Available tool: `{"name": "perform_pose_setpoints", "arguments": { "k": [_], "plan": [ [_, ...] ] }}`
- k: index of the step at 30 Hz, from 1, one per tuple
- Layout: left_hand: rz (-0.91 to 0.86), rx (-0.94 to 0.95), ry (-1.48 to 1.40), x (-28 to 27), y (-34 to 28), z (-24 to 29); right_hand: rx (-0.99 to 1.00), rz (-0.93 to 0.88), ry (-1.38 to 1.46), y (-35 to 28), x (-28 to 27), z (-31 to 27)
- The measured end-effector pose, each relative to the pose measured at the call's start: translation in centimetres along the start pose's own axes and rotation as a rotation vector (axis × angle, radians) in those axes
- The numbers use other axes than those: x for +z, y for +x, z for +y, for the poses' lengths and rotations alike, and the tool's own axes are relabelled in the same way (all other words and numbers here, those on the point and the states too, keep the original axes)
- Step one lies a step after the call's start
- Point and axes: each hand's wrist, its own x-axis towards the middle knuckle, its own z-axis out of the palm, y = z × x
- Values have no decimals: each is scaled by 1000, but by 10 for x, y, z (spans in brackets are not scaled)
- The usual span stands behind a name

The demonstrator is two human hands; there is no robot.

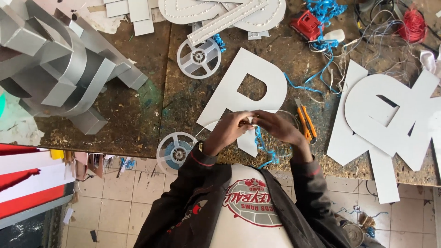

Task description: Applying adhesive LED light strips to the interior of a large white letter R for a sign.

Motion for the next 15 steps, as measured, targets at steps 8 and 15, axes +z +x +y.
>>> {"name": "perform_pose_setpoints", "arguments": {
  "k": [8, 15],
  "plan": [
    [174, -190, -203, -43, 19, -15, 89, -219, 284, 69, 2, 65],
    [360, -218, -4, -42, 64, -86, 132, 73, 17, 99, 4, 99]
  ]
}}
